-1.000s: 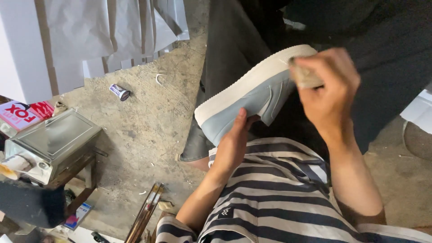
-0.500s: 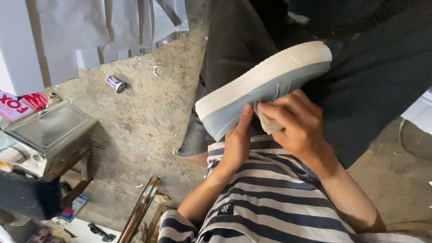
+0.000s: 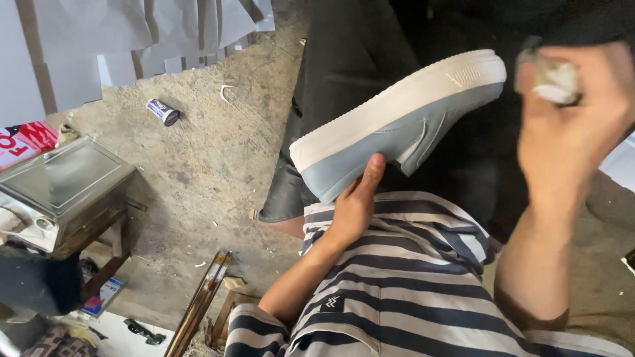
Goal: The person wipes a light blue slip-on shoe with a cloth, focusing on the white sole and upper surface. They rotate the shoe to clean different areas, then place it back on the table and pick up another shoe to continue wiping.
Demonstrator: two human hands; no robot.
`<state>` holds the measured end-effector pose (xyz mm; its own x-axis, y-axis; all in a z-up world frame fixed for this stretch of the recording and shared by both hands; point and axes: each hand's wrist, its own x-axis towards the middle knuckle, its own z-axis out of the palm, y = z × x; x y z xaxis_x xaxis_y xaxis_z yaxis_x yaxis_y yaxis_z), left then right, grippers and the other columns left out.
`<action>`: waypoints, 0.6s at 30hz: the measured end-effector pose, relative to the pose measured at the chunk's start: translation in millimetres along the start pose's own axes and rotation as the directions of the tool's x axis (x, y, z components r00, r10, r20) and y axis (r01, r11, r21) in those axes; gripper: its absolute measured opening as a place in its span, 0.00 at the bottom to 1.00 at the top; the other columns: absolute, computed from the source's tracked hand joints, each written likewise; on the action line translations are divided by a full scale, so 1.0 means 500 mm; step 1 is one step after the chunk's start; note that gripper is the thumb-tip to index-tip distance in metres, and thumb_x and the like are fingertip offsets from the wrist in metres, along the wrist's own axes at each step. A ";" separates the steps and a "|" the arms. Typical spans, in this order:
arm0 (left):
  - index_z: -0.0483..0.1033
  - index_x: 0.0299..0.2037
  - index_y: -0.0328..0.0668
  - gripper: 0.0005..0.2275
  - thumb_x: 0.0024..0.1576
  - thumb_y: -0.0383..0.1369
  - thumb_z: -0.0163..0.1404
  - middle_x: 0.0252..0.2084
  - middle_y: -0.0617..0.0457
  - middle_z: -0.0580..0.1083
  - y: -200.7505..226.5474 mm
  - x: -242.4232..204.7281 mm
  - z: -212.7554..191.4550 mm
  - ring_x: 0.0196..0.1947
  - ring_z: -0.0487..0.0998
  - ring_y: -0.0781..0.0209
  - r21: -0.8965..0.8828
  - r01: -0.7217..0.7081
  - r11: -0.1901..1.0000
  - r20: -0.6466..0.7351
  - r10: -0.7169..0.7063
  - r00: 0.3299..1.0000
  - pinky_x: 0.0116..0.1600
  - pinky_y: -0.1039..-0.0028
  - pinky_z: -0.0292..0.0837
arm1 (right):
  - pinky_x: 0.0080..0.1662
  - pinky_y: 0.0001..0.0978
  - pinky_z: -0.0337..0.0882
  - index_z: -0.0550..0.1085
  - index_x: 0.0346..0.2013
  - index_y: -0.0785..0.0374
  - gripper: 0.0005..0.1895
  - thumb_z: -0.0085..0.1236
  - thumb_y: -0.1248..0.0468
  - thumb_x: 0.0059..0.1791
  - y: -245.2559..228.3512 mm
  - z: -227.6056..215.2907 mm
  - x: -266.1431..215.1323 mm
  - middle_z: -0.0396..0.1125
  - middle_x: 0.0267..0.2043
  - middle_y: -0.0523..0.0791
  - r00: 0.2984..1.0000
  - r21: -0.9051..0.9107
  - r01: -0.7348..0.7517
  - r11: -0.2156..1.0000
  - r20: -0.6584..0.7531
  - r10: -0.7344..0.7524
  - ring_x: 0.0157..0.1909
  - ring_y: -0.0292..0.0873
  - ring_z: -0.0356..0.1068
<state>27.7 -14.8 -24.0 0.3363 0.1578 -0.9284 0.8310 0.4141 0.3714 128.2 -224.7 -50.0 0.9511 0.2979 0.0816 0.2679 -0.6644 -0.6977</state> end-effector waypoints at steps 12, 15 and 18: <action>0.72 0.56 0.47 0.26 0.56 0.53 0.38 0.59 0.56 0.72 0.011 -0.006 -0.004 0.65 0.66 0.61 0.359 -0.132 0.924 0.214 0.056 0.975 0.69 0.73 0.52 | 0.44 0.38 0.71 0.84 0.42 0.55 0.13 0.65 0.73 0.46 -0.165 0.096 -0.071 0.70 0.34 0.41 0.979 0.117 0.167 0.979 0.103 -0.179 0.36 0.47 0.70; 0.71 0.52 0.47 0.22 0.56 0.50 0.39 0.55 0.55 0.72 -0.001 0.006 -0.006 0.60 0.66 0.61 0.370 -0.217 0.903 0.237 0.134 0.962 0.65 0.72 0.53 | 0.44 0.44 0.69 0.82 0.42 0.64 0.08 0.70 0.77 0.51 -0.073 0.079 -0.048 0.68 0.34 0.48 0.983 0.044 0.179 0.983 0.025 -0.181 0.36 0.55 0.69; 0.69 0.48 0.47 0.18 0.56 0.48 0.39 0.51 0.54 0.71 -0.011 0.017 0.003 0.56 0.66 0.60 0.373 -0.300 0.878 0.251 0.216 0.944 0.62 0.70 0.55 | 0.43 0.45 0.69 0.82 0.40 0.65 0.05 0.72 0.72 0.52 -0.131 0.110 -0.069 0.68 0.34 0.49 0.981 0.047 0.192 0.980 -0.029 -0.190 0.34 0.56 0.68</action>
<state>26.7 -16.9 -33.8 0.6080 0.0135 -0.7939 0.7939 -0.0185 0.6077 69.3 -153.9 -46.2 0.8867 0.3989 0.2337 0.4377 -0.5617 -0.7020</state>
